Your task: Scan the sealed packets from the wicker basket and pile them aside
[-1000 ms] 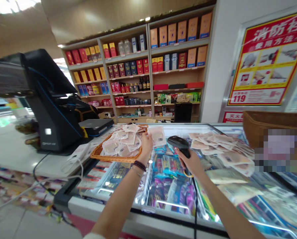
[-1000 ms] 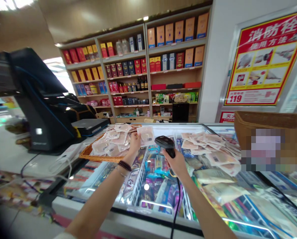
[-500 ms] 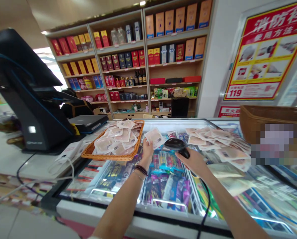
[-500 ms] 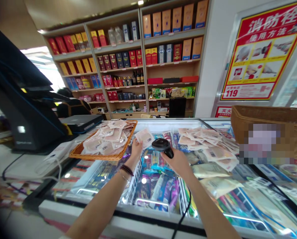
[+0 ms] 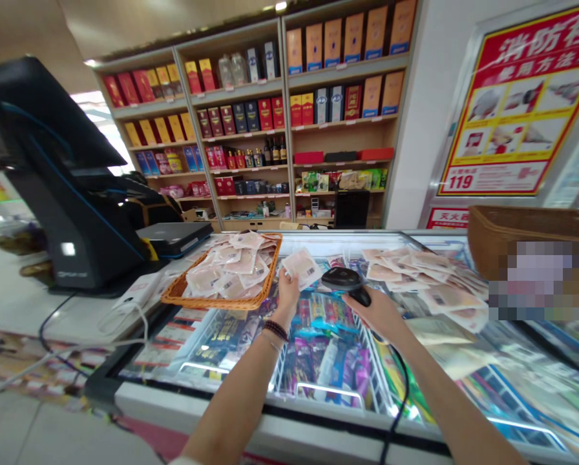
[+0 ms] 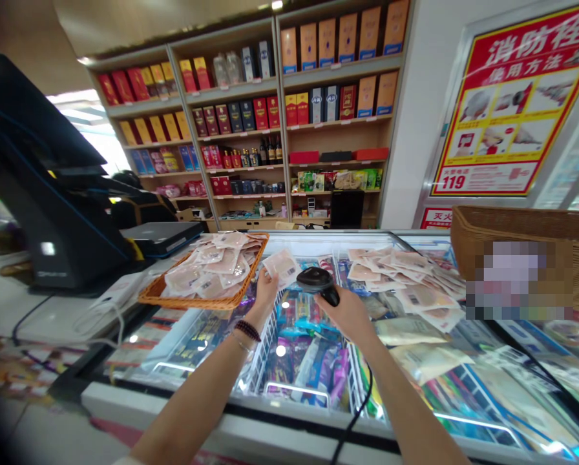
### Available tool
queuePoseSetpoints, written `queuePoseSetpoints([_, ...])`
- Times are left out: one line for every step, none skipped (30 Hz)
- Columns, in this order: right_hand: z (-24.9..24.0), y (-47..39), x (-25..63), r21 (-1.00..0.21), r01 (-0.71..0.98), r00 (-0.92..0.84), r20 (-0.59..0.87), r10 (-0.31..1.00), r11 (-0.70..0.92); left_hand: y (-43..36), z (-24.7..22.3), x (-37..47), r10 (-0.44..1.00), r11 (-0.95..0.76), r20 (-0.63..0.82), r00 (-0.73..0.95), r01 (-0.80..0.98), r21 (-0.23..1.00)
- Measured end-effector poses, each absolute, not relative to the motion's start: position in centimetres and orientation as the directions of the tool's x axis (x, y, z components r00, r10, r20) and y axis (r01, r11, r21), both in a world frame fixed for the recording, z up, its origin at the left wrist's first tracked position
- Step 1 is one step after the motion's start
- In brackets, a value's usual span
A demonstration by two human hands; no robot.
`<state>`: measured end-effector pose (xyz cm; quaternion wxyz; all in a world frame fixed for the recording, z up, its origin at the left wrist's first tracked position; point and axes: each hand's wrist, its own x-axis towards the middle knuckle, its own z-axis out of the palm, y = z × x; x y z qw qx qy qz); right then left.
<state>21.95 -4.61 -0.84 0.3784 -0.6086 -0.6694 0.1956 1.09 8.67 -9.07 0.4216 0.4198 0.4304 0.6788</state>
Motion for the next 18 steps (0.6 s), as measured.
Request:
queuePoseSetpoints([-0.8, -4.7, 22.1, -0.736, 0.653, 0.030, 0.261, 0.965, 0.179, 8.7, -9.1, 1.0, 0.934, -0.264, 0.187, -0.305, -0.236, 0.935])
queuePoseSetpoints([-0.8, -4.7, 22.4, -0.753, 0.633, 0.035, 0.259, 0.965, 0.179, 8.8, -9.1, 1.0, 0.932, -0.256, 0.169, -0.321, -0.250, 0.934])
queuePoseSetpoints([-0.8, -4.8, 22.8, -0.774, 0.607, 0.043, 0.261, 0.964, 0.183, 8.8, -9.1, 0.9, 0.930, -0.250, 0.163, -0.330, -0.241, 0.938])
queuePoseSetpoints([-0.9, -4.9, 23.2, -0.795, 0.577, 0.055, 0.269, 0.962, 0.189, 8.9, -9.1, 0.9, 0.926, -0.248, 0.163, -0.339, -0.223, 0.943])
queuePoseSetpoints([-0.9, -5.1, 23.8, -0.814, 0.547, 0.073, 0.279, 0.958, 0.196, 9.0, -9.0, 0.9, 0.923, -0.248, 0.168, -0.345, -0.201, 0.948])
queuePoseSetpoints([-1.0, -5.2, 24.6, -0.831, 0.519, 0.094, 0.288, 0.953, 0.200, 9.2, -8.9, 0.9, 0.922, -0.249, 0.176, -0.344, -0.182, 0.951])
queuePoseSetpoints([-1.1, -5.4, 25.4, -0.845, 0.496, 0.118, 0.291, 0.949, 0.198, 9.3, -8.7, 1.1, 0.926, -0.242, 0.174, -0.335, -0.172, 0.955])
queuePoseSetpoints([-1.2, -5.6, 26.4, -0.857, 0.476, 0.141, 0.296, 0.945, 0.198, 9.6, -8.5, 1.5, 0.933, -0.213, 0.148, -0.329, -0.170, 0.962])
queuePoseSetpoints([-1.2, -5.8, 27.4, -0.866, 0.460, 0.163, 0.298, 0.940, 0.195, 9.8, -8.2, 2.0, 0.938, -0.170, 0.107, -0.330, -0.171, 0.970])
queuePoseSetpoints([-1.2, -6.0, 28.6, -0.873, 0.448, 0.187, 0.302, 0.935, 0.192, 10.1, -7.9, 2.7, 0.942, -0.128, 0.064, -0.330, -0.175, 0.976])
queuePoseSetpoints([-1.2, -6.2, 29.8, -0.876, 0.444, 0.213, 0.306, 0.928, 0.187, 10.4, -7.6, 3.6, 0.944, -0.095, 0.030, -0.329, -0.183, 0.978])
queuePoseSetpoints([-1.2, -6.5, 31.0, -0.878, 0.445, 0.241, 0.307, 0.921, 0.176, 10.6, -7.3, 4.7, 0.946, -0.078, 0.010, -0.325, -0.198, 0.977])
queuePoseSetpoints([-1.3, -6.8, 32.2, -0.878, 0.451, 0.271, 0.306, 0.913, 0.160, 10.8, -6.9, 5.9, 0.950, -0.072, 0.000, -0.313, -0.219, 0.973])
queuePoseSetpoints([-1.3, -7.1, 33.4, -0.877, 0.459, 0.304, 0.307, 0.902, 0.143, 11.1, -6.5, 7.3, 0.956, -0.071, -0.004, -0.292, -0.245, 0.967])
queuePoseSetpoints([-1.4, -7.5, 34.5, -0.878, 0.462, 0.339, 0.306, 0.890, 0.126, 11.3, -6.1, 8.7, 0.965, -0.068, -0.007, -0.263, -0.274, 0.959])
queuePoseSetpoints([-1.5, -7.9, 35.6, -0.882, 0.458, 0.376, 0.309, 0.874, 0.114, 11.5, -5.7, 10.2, 0.973, -0.064, -0.006, -0.229, -0.296, 0.953])
queuePoseSetpoints([-1.6, -8.4, 36.5, -0.890, 0.444, 0.416, 0.308, 0.856, 0.104, 11.6, -5.2, 11.8, 0.982, -0.073, 0.016, -0.187, -0.301, 0.951])
queuePoseSetpoints([-1.7, -8.9, 37.3, -0.900, 0.426, 0.454, 0.305, 0.837, 0.098, 11.8, -4.7, 13.3, 0.989, -0.093, 0.054, -0.136, -0.296, 0.951])
